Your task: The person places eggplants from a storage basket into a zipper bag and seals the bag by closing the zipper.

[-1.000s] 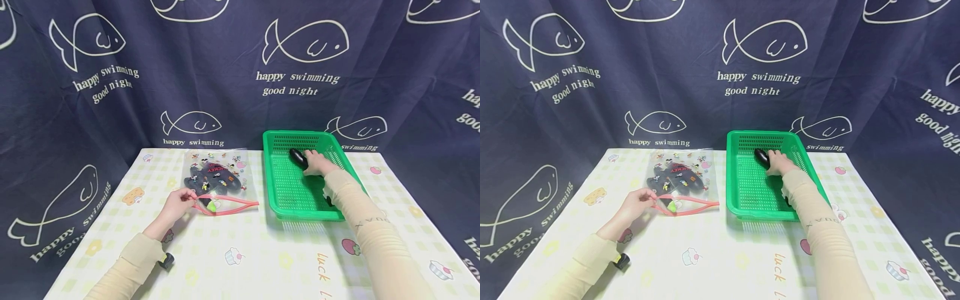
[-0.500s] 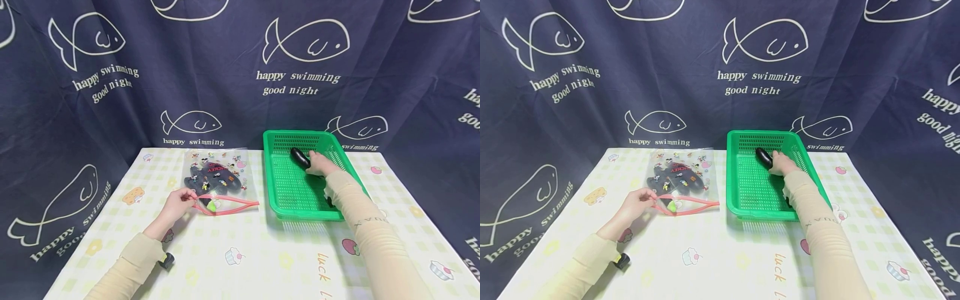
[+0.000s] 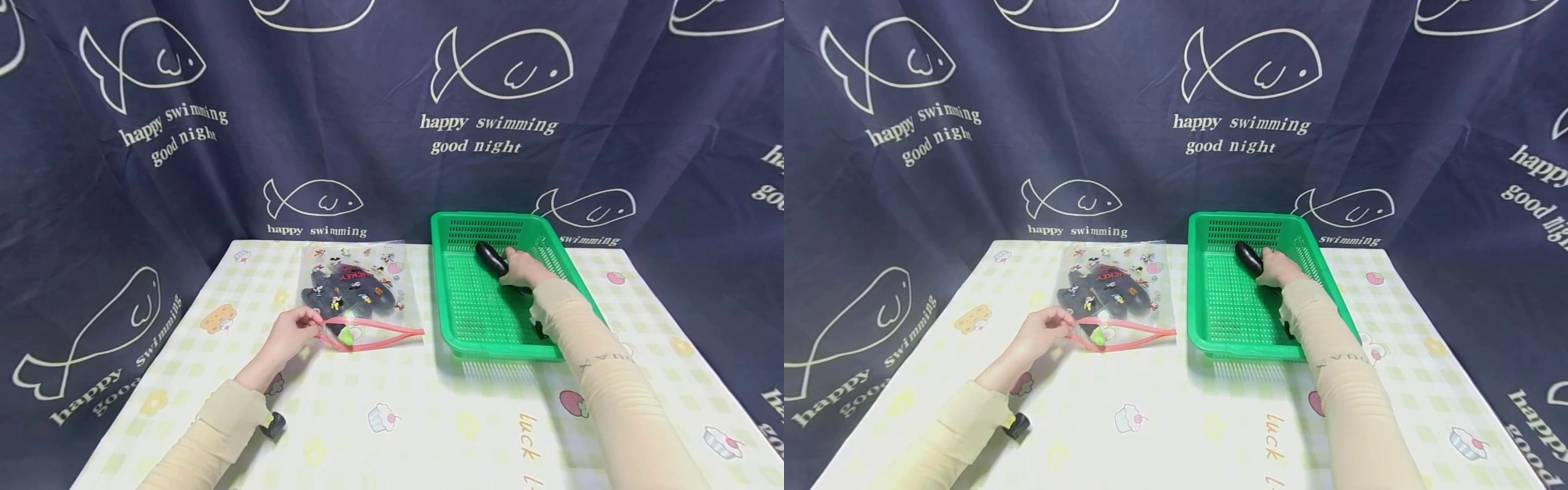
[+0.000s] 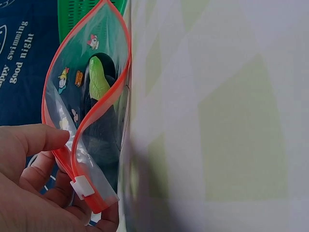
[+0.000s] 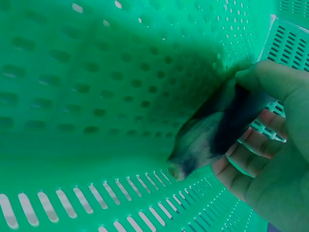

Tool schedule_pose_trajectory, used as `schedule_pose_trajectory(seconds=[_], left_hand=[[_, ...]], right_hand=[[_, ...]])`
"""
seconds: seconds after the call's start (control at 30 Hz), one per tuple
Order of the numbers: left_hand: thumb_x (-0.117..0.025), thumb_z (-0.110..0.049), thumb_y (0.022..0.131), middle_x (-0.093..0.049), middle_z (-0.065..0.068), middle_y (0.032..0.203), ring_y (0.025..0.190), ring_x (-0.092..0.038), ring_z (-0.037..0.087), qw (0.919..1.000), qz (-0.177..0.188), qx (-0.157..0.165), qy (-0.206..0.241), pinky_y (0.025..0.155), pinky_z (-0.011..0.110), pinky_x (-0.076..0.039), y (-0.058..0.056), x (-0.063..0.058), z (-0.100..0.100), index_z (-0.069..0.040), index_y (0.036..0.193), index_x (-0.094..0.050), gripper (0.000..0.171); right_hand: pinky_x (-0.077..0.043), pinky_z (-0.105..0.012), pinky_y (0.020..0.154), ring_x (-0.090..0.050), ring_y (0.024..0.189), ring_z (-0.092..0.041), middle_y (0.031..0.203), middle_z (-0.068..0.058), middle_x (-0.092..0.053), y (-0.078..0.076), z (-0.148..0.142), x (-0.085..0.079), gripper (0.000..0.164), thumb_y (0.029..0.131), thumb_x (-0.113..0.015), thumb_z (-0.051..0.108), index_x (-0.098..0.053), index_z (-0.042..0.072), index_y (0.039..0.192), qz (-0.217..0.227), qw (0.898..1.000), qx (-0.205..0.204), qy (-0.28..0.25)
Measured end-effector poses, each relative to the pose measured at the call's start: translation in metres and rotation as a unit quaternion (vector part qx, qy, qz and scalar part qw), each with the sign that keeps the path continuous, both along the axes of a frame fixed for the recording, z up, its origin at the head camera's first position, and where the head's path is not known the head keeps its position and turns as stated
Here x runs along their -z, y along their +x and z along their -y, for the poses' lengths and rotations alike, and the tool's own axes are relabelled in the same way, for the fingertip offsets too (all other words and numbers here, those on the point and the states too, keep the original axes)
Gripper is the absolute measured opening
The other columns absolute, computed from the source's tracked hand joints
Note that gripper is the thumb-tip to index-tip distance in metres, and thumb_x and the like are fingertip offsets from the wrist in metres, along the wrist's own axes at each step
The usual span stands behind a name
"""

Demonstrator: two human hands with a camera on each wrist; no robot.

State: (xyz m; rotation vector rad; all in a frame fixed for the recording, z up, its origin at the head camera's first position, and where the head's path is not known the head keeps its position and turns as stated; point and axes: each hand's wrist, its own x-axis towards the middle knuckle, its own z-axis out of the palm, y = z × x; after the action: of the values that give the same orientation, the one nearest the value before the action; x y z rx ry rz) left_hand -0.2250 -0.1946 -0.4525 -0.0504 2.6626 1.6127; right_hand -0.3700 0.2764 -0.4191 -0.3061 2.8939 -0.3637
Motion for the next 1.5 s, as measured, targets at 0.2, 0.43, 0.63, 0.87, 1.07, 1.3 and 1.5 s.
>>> schedule_pose_trajectory(seconds=[0.2, 0.43, 0.63, 0.87, 1.07, 1.3, 1.5], left_hand=[[-0.062, 0.004, 0.078, -0.061, 0.008, 0.081, 0.07, -0.051, 0.016, 1.0, -0.001, -0.002, -0.009, 0.061, 0.024, -0.044, -0.002, 0.002, 0.001, -0.003, 0.087, -0.064, 0.011], [-0.062, 0.003, 0.078, -0.059, 0.005, 0.076, 0.07, -0.051, 0.016, 0.9999, -0.002, 0.002, -0.015, 0.059, 0.025, -0.044, -0.001, 0.001, 0.001, -0.003, 0.087, -0.064, 0.011], [-0.062, 0.003, 0.077, -0.059, 0.005, 0.076, 0.07, -0.051, 0.015, 0.9999, -0.001, 0.001, -0.013, 0.06, 0.024, -0.044, -0.001, -0.002, 0.0, -0.002, 0.087, -0.064, 0.011], [-0.063, 0.003, 0.078, -0.061, 0.008, 0.079, 0.07, -0.052, 0.015, 0.9999, -0.003, 0.001, -0.012, 0.063, 0.025, -0.044, -0.001, -0.001, 0.001, -0.002, 0.087, -0.064, 0.01], [-0.062, 0.003, 0.078, -0.061, 0.008, 0.079, 0.071, -0.052, 0.015, 1.0, -0.001, 0.004, -0.004, 0.065, 0.025, -0.043, 0.0, -0.004, 0.001, -0.001, 0.088, -0.064, 0.011], [-0.062, 0.002, 0.079, -0.061, 0.008, 0.079, 0.071, -0.053, 0.015, 0.9999, 0.001, 0.005, -0.01, 0.064, 0.025, -0.043, 0.001, -0.006, 0.001, 0.0, 0.089, -0.064, 0.011], [-0.062, 0.002, 0.079, -0.061, 0.008, 0.079, 0.071, -0.053, 0.015, 0.9999, -0.003, 0.007, -0.007, 0.065, 0.025, -0.043, 0.001, -0.005, 0.002, 0.001, 0.091, -0.064, 0.012]], right_hand=[[-0.041, -0.056, 0.092, -0.047, 0.113, -0.05, 0.122, -0.038, -0.046, 0.001, 0.0, -0.002, 0.065, 0.078, -0.07, 0.015, -0.036, -0.008, 0.128, 0.014, 1.0, 0.005, -0.004], [-0.04, -0.056, 0.094, -0.044, 0.116, -0.049, 0.127, -0.037, -0.043, 0.0, -0.001, -0.002, 0.068, 0.079, -0.07, 0.015, -0.033, -0.008, 0.131, 0.022, 1.0, 0.005, -0.003], [-0.04, -0.056, 0.093, -0.046, 0.115, -0.049, 0.126, -0.036, -0.045, 0.002, -0.001, -0.003, 0.068, 0.077, -0.071, 0.017, -0.035, -0.007, 0.129, 0.014, 1.0, 0.001, 0.005], [-0.043, -0.055, 0.088, -0.05, 0.11, -0.048, 0.12, -0.036, -0.049, 0.006, -0.001, -0.012, 0.067, 0.074, -0.071, 0.015, -0.037, -0.006, 0.128, 0.018, 1.0, -0.015, 0.009], [-0.044, -0.052, 0.086, -0.052, 0.105, -0.043, 0.116, -0.035, -0.051, 0.011, 0.0, -0.02, 0.066, 0.072, -0.07, 0.012, -0.038, -0.007, 0.128, 0.018, 0.999, -0.028, 0.01], [-0.045, -0.052, 0.085, -0.051, 0.107, -0.045, 0.117, -0.036, -0.049, 0.019, 0.005, -0.032, 0.063, 0.075, -0.069, 0.01, -0.038, -0.008, 0.128, 0.043, 0.999, -0.03, 0.005], [-0.045, -0.052, 0.085, -0.051, 0.108, -0.047, 0.116, -0.036, -0.05, 0.025, 0.009, -0.042, 0.062, 0.075, -0.07, 0.013, -0.042, -0.011, 0.124, 0.041, 0.998, -0.039, 0.021]])
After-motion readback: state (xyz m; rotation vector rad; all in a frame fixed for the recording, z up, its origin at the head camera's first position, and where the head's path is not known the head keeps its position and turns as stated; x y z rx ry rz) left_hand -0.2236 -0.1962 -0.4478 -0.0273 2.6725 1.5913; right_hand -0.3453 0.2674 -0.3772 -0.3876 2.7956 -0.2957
